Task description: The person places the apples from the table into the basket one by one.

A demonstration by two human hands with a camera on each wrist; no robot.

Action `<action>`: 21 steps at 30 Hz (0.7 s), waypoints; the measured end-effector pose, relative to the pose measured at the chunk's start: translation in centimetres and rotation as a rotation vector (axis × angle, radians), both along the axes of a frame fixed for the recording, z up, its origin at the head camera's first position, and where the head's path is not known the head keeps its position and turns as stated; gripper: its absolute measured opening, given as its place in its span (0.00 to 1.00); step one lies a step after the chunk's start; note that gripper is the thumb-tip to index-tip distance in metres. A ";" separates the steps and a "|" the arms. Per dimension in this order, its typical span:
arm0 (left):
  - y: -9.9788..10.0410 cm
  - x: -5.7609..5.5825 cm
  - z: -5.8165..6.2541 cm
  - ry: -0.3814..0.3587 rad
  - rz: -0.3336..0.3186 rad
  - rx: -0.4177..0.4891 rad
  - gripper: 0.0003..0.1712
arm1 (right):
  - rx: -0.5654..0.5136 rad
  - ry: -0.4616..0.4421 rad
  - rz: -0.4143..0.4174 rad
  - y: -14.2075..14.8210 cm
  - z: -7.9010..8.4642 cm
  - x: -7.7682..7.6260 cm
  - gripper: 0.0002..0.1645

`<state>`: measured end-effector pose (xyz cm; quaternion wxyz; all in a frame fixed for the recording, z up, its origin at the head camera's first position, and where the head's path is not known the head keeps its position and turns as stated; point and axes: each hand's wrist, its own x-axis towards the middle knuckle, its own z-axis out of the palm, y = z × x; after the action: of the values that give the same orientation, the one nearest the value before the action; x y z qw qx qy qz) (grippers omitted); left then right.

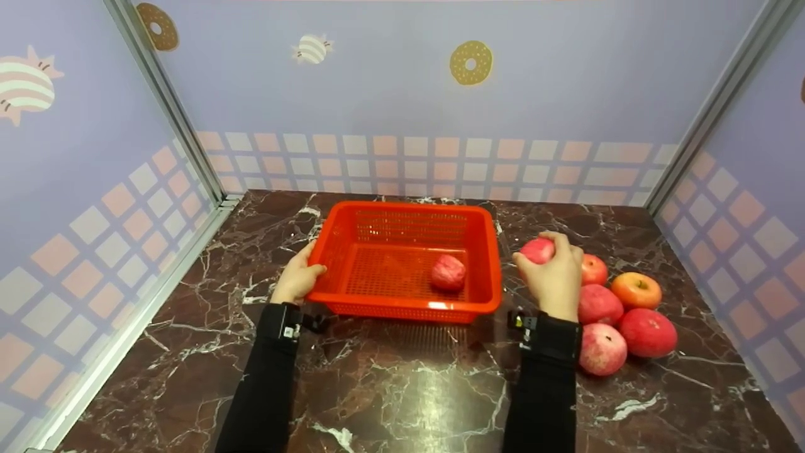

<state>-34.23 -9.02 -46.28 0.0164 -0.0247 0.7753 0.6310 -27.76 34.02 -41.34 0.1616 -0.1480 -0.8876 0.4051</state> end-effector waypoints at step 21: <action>0.1 0.1 0.1 0.003 0.000 -0.006 0.46 | 0.080 0.119 0.249 -7.9 6.0 -4.7 0.39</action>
<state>-34.13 -8.96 -46.20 0.0151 -0.0236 0.7772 0.6286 -32.46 26.12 -35.35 0.1681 -0.0059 -0.9034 0.3945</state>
